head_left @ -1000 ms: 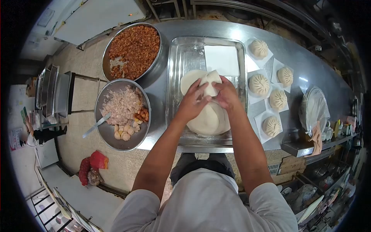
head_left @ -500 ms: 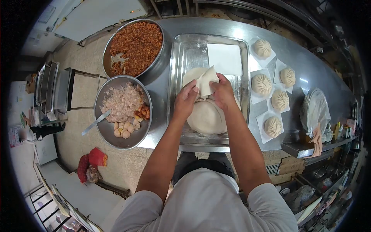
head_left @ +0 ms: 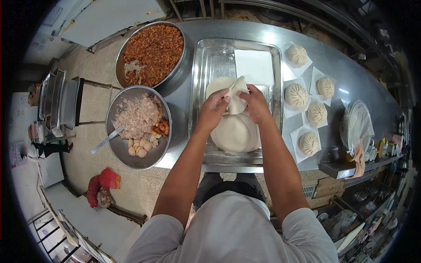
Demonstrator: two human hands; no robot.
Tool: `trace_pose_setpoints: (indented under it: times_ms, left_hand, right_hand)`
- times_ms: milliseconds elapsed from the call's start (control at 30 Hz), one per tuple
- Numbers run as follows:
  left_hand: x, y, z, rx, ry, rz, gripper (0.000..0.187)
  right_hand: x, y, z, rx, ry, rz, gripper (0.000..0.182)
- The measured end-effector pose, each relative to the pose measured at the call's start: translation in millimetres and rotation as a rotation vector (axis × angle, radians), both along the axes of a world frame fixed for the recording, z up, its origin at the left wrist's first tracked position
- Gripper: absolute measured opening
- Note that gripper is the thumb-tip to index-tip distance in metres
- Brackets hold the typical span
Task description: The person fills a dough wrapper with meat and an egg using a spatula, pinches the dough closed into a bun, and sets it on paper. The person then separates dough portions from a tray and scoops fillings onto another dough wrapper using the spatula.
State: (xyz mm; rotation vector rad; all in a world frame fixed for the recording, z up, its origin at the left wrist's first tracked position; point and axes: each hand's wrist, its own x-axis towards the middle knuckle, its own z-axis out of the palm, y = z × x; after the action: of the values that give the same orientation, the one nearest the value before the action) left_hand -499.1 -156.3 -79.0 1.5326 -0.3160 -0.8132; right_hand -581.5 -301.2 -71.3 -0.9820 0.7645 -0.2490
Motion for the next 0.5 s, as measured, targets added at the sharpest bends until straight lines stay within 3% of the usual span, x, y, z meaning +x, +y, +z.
trace_pose_setpoints:
  times_ms: [67,100,167,367,500]
  left_hand:
    - [3.9,-6.6,0.4,-0.022,-0.333,-0.094,0.039]
    - [6.1,-8.5,4.7,-0.023,-0.333,-0.093,0.039]
    - [11.0,-10.7,13.9,0.132,-0.086,-0.108,0.040]
    - [11.5,2.7,-7.0,0.076,-0.059,-0.152,0.041]
    - [11.7,-9.5,6.4,0.083,-0.278,-0.133,0.041]
  right_hand:
    - [4.4,0.3,12.8,0.036,0.068,0.022,0.034]
    - [6.0,-1.2,9.7,0.036,0.069,0.023,0.034]
    - [10.2,-4.4,0.0,-0.063,0.126,0.078,0.033]
    - [1.0,-9.4,-26.8,-0.108,0.247,-0.123,0.033]
    - [5.7,-8.5,-15.2,-0.001,0.154,-0.096,0.036]
